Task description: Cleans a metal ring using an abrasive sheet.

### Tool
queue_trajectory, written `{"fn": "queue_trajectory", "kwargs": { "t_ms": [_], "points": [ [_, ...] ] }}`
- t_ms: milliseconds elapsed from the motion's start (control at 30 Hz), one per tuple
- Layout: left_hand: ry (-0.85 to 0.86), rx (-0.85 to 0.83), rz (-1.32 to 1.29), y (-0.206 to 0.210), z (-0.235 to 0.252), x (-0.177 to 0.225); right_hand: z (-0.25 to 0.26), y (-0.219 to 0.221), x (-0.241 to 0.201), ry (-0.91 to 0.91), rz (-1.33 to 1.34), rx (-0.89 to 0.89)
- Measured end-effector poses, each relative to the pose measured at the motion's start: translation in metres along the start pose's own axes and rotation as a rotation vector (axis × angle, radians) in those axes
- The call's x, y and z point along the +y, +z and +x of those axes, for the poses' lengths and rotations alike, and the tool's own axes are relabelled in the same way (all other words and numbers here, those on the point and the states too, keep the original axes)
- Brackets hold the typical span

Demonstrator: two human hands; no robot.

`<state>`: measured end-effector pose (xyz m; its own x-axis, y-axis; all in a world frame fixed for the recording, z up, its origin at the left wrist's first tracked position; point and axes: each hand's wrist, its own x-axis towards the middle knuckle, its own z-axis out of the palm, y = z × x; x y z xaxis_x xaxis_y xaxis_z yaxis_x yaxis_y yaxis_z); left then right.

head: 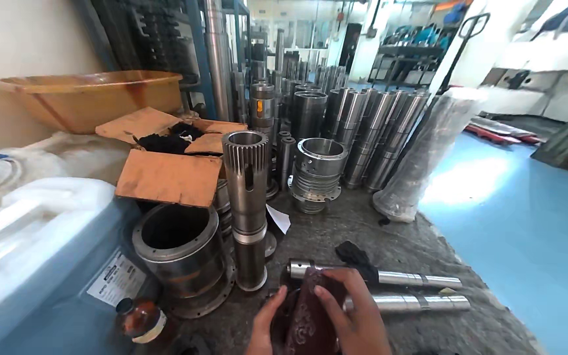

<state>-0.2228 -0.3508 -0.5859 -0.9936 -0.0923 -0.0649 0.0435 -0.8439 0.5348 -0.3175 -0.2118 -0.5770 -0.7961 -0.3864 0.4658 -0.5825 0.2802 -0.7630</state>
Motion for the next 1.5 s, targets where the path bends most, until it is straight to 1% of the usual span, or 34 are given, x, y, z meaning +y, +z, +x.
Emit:
{"fn": "queue_trajectory", "kwargs": {
  "t_ms": [67,133,233,300,367,433,533,600,633,667,733,800,867,933,967,1033,1067,1133,1167,1233,1333,1400,1433,1467,1500],
  "points": [
    [0.009,-0.020,-0.057,-0.001,0.000,0.000,0.002,0.000,-0.002,0.004,0.013,0.001],
    [0.026,-0.036,-0.100,-0.003,0.004,0.010,0.002,0.002,0.002,-0.005,0.012,0.026],
    [0.004,-0.125,-0.127,-0.014,0.014,0.023,-0.003,0.002,0.006,0.026,0.010,0.026],
    [0.021,-0.083,-0.042,-0.010,0.009,0.020,-0.004,0.002,0.004,0.047,0.024,0.028],
    [0.022,0.026,0.037,0.000,-0.001,0.011,-0.002,0.002,-0.001,0.029,0.040,0.023],
    [0.011,0.050,-0.006,0.000,-0.006,0.004,0.001,0.002,-0.006,0.006,0.042,0.011],
    [0.054,0.023,-0.072,-0.003,-0.001,0.013,0.003,0.005,-0.005,-0.005,0.048,0.041],
    [0.031,-0.095,-0.132,-0.013,0.008,0.024,0.001,0.005,-0.001,0.023,0.065,0.058],
    [0.017,-0.121,-0.138,-0.015,0.011,0.028,-0.001,0.004,-0.001,0.052,0.078,0.054],
    [0.022,-0.110,-0.114,-0.015,0.010,0.028,-0.002,0.004,-0.001,0.078,0.096,0.046],
    [0.053,0.004,-0.028,-0.004,0.002,0.020,-0.003,0.003,-0.004,0.098,0.134,0.040],
    [0.008,0.045,-0.008,0.000,-0.004,0.008,-0.001,0.001,-0.009,0.091,0.135,0.028],
    [0.005,0.036,-0.067,-0.001,-0.004,0.004,0.001,0.002,-0.012,0.077,0.121,0.022],
    [0.055,0.020,-0.106,-0.003,-0.001,0.012,0.002,0.002,-0.012,0.065,0.118,0.041],
    [0.072,-0.002,-0.122,-0.005,0.002,0.018,0.001,0.001,-0.011,0.073,0.119,0.046],
    [0.046,-0.087,-0.158,-0.013,0.008,0.024,-0.002,0.001,-0.010,0.103,0.129,0.045],
    [0.040,-0.095,-0.140,-0.013,0.007,0.024,-0.003,0.002,-0.010,0.110,0.132,0.051],
    [0.038,0.023,-0.047,-0.003,-0.001,0.015,-0.001,0.006,-0.011,0.099,0.125,0.055],
    [0.001,0.049,-0.043,-0.001,-0.004,0.008,0.000,0.007,-0.013,0.092,0.110,0.045],
    [-0.047,0.047,-0.121,-0.003,-0.007,0.000,0.001,0.009,-0.016,0.084,0.088,0.022],
    [-0.003,0.042,-0.168,-0.006,0.001,0.013,0.000,0.008,-0.013,0.087,0.076,0.032],
    [-0.001,-0.076,-0.223,-0.017,0.011,0.023,-0.003,0.005,-0.011,0.114,0.097,0.030],
    [-0.014,-0.100,-0.224,-0.018,0.015,0.025,-0.004,0.004,-0.010,0.120,0.107,0.033],
    [-0.019,-0.079,-0.211,-0.015,0.014,0.023,-0.003,0.004,-0.010,0.115,0.108,0.043],
    [-0.028,-0.012,-0.182,-0.007,0.011,0.019,-0.002,0.004,-0.011,0.104,0.106,0.051]
  ]
}}
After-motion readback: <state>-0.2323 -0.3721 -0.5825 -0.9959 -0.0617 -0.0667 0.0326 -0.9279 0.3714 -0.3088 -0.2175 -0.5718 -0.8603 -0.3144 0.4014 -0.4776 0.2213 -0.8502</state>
